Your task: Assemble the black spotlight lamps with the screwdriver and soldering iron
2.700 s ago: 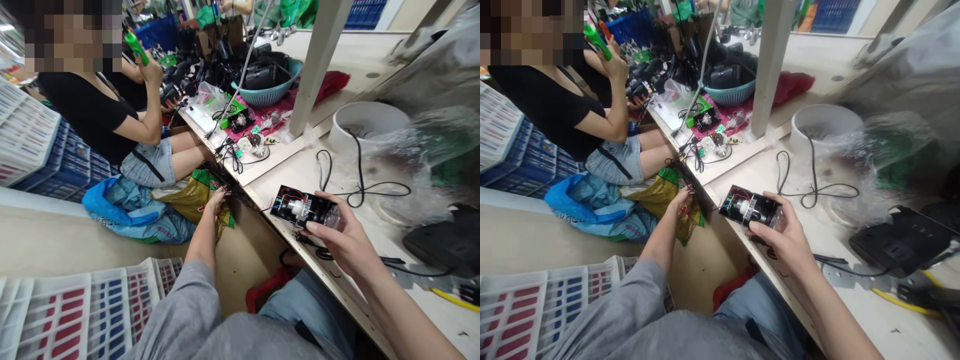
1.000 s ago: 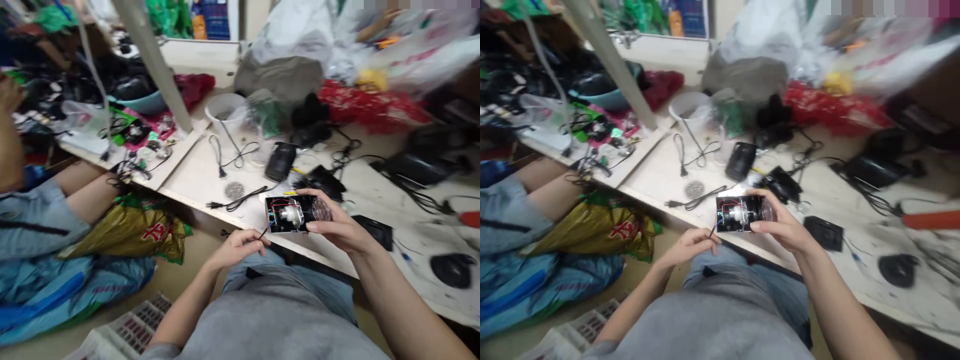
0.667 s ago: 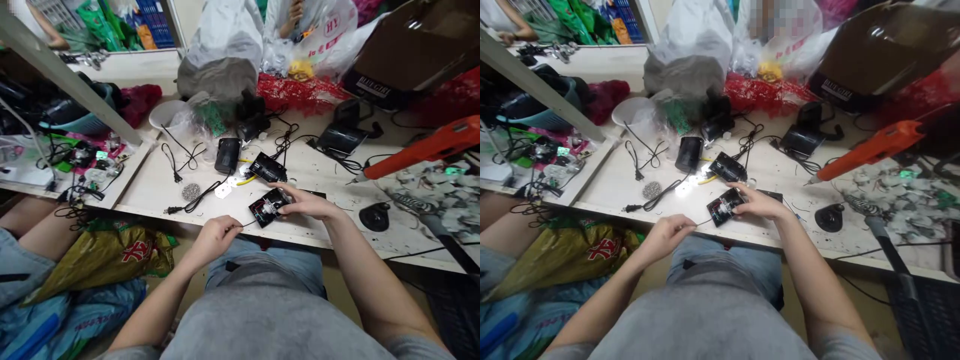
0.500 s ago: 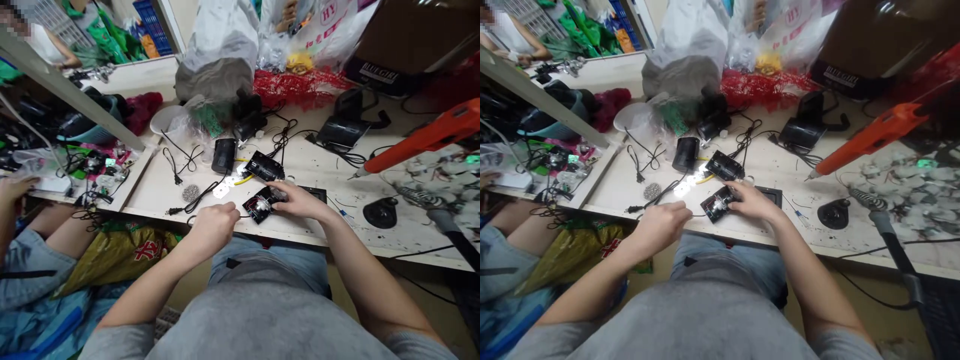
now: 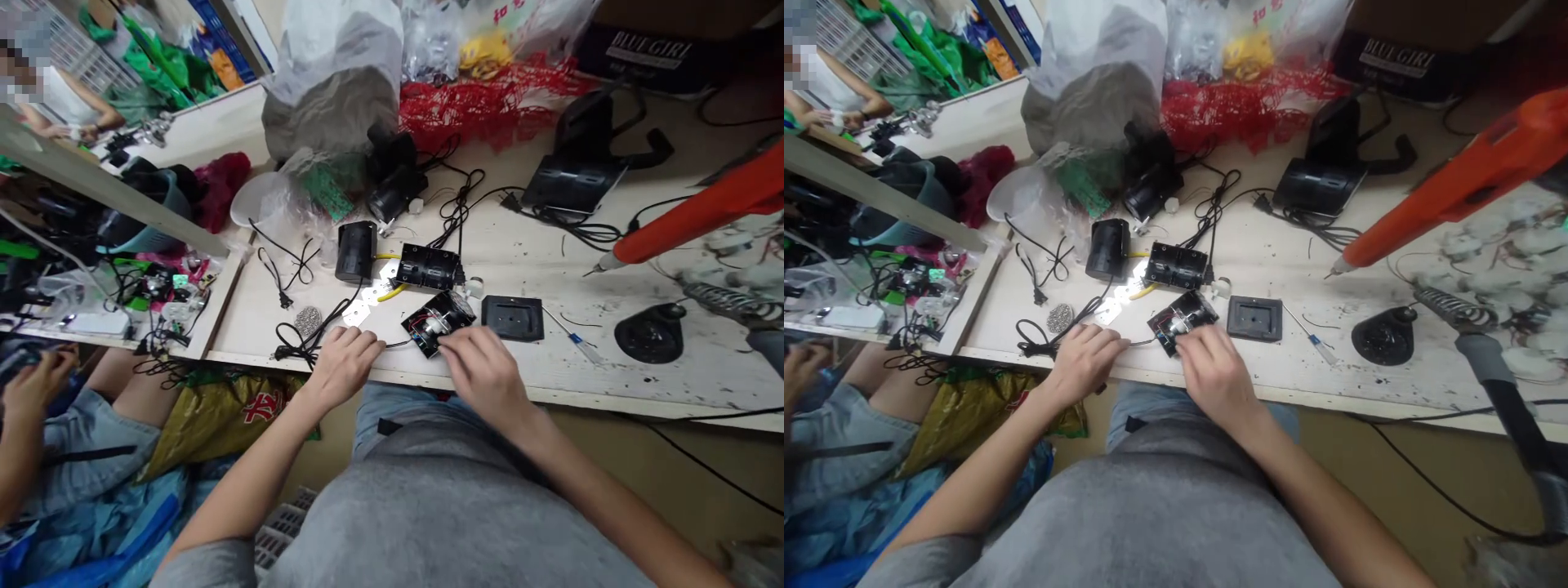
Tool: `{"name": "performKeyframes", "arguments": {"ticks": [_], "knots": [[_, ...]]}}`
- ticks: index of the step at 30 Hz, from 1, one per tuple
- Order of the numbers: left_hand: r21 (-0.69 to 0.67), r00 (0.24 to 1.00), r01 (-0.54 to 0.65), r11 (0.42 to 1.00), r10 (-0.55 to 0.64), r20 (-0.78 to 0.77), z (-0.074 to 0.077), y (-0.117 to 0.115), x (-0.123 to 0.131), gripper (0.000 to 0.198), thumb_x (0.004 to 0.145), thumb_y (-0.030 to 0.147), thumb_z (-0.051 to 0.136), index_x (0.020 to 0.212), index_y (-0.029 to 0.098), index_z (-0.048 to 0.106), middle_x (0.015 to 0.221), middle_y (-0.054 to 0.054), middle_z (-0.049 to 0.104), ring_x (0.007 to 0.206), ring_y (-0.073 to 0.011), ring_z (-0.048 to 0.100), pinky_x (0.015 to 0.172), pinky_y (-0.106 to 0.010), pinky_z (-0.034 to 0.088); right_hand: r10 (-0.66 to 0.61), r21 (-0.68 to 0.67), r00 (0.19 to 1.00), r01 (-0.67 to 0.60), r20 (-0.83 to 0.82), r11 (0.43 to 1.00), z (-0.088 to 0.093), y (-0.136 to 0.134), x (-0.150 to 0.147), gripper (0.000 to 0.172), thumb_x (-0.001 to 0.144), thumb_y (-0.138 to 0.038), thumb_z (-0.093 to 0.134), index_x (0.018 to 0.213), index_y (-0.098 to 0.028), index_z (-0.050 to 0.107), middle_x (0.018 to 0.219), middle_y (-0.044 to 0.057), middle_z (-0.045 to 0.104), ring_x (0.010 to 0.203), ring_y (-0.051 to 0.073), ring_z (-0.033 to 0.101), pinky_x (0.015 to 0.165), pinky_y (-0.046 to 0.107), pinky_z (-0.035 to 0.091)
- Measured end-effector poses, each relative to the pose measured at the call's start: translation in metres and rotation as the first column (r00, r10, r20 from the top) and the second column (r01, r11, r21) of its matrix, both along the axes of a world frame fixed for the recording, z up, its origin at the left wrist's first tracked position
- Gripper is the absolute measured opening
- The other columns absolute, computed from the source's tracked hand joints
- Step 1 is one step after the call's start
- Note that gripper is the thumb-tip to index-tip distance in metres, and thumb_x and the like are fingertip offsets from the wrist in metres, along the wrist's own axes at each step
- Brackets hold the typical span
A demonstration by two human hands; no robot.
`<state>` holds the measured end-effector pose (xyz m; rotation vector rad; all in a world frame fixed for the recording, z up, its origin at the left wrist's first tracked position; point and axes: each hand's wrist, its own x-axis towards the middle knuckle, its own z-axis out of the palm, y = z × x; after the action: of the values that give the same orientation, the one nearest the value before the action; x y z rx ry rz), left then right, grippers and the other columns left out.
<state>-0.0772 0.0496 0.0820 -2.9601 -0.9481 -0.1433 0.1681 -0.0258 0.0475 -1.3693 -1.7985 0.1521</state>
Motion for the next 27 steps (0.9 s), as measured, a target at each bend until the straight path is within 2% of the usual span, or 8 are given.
{"name": "performKeyframes", "arguments": {"ticks": [2, 5, 7, 10, 15, 18, 22, 27], "knots": [[-0.048, 0.997, -0.081, 0.996, 0.081, 0.007, -0.01, -0.006, 0.004, 0.02, 0.096, 0.013, 0.049, 0.101, 0.02, 0.067, 0.09, -0.008, 0.069, 0.08, -0.0214, 0.058, 0.07, -0.036, 0.038, 0.047, -0.027, 0.999, -0.048, -0.027, 0.999, -0.004, -0.005, -0.01, 0.02, 0.096, -0.01, 0.054, 0.108, -0.02, 0.065, 0.09, 0.007, 0.064, 0.086, 0.021, 0.064, 0.078, 0.037, 0.058], [-0.157, 0.982, -0.167, 0.973, 0.179, 0.062, -0.021, -0.016, 0.02, 0.016, 0.096, 0.029, 0.058, 0.108, 0.02, 0.064, 0.089, -0.007, 0.067, 0.082, -0.023, 0.061, 0.072, -0.035, 0.044, 0.038, -0.057, 0.998, -0.041, -0.056, 0.998, -0.013, -0.003, -0.018, 0.017, 0.096, -0.009, 0.055, 0.107, -0.016, 0.065, 0.09, 0.007, 0.065, 0.086, 0.02, 0.066, 0.079, 0.034, 0.059], [-0.234, 0.972, -0.181, 0.955, 0.21, 0.108, -0.026, -0.022, 0.032, 0.019, 0.095, 0.033, 0.061, 0.11, 0.02, 0.063, 0.089, -0.006, 0.067, 0.083, -0.0228, 0.062, 0.072, -0.034, 0.047, 0.026, -0.066, 0.998, -0.03, -0.059, 0.997, -0.019, -0.001, -0.02, 0.016, 0.096, -0.009, 0.055, 0.106, -0.015, 0.065, 0.089, 0.007, 0.064, 0.085, 0.019, 0.066, 0.079, 0.033, 0.059], [-0.318, 0.948, -0.171, 0.933, 0.243, 0.203, -0.032, -0.026, 0.045, 0.011, 0.098, 0.027, 0.055, 0.101, 0.021, 0.063, 0.088, -0.005, 0.066, 0.084, -0.0216, 0.063, 0.072, -0.031, 0.049, 0.019, -0.07, 0.999, -0.023, -0.051, 0.997, -0.024, 0.001, -0.017, 0.016, 0.096, -0.01, 0.054, 0.106, -0.016, 0.066, 0.087, 0.007, 0.064, 0.084, 0.02, 0.066, 0.078, 0.034, 0.059], [-0.459, 0.825, -0.157, 0.874, 0.371, 0.426, -0.032, -0.026, 0.053, 0.012, 0.098, 0.025, 0.054, 0.1, 0.021, 0.065, 0.088, -0.004, 0.068, 0.083, -0.0189, 0.066, 0.076, -0.03, 0.052, 0.007, -0.07, 0.998, -0.012, -0.066, 0.997, -0.021, 0.002, -0.015, 0.018, 0.097, -0.013, 0.053, 0.106, -0.019, 0.067, 0.086, 0.007, 0.065, 0.083, 0.021, 0.066, 0.077, 0.036, 0.059], [-0.497, 0.756, -0.115, 0.86, 0.401, 0.518, -0.029, -0.027, 0.056, 0.013, 0.097, 0.023, 0.056, 0.102, 0.021, 0.068, 0.089, -0.004, 0.07, 0.08, -0.0165, 0.067, 0.074, -0.027, 0.053, 0.006, -0.047, 0.992, -0.012, -0.128, 0.999, -0.017, 0.004, -0.016, 0.024, 0.097, -0.012, 0.053, 0.114, -0.019, 0.068, 0.091, 0.008, 0.066, 0.086, 0.021, 0.067, 0.079, 0.036, 0.06], [-0.513, 0.743, -0.104, 0.852, 0.41, 0.529, -0.027, -0.027, 0.061, 0.018, 0.099, 0.026, 0.053, 0.098, 0.022, 0.07, 0.085, -0.004, 0.07, 0.08, -0.0162, 0.067, 0.075, -0.027, 0.053, 0.054, -0.045, 0.978, -0.064, -0.2, 0.997, -0.016, 0.009, -0.016, 0.031, 0.098, -0.014, 0.051, 0.122, -0.022, 0.068, 0.097, 0.008, 0.067, 0.091, 0.021, 0.069, 0.082, 0.037, 0.061], [-0.535, 0.724, -0.125, 0.836, 0.445, 0.526, -0.031, -0.026, 0.064, 0.019, 0.1, 0.027, 0.051, 0.095, 0.021, 0.069, 0.086, -0.004, 0.069, 0.082, -0.0164, 0.066, 0.078, -0.027, 0.053, 0.043, -0.046, 0.976, -0.054, -0.212, 0.997, -0.019, 0.015, -0.013, 0.017, 0.098, -0.017, 0.054, 0.103, -0.021, 0.07, 0.091, 0.008, 0.066, 0.087, 0.02, 0.068, 0.081, 0.037, 0.061]]}}
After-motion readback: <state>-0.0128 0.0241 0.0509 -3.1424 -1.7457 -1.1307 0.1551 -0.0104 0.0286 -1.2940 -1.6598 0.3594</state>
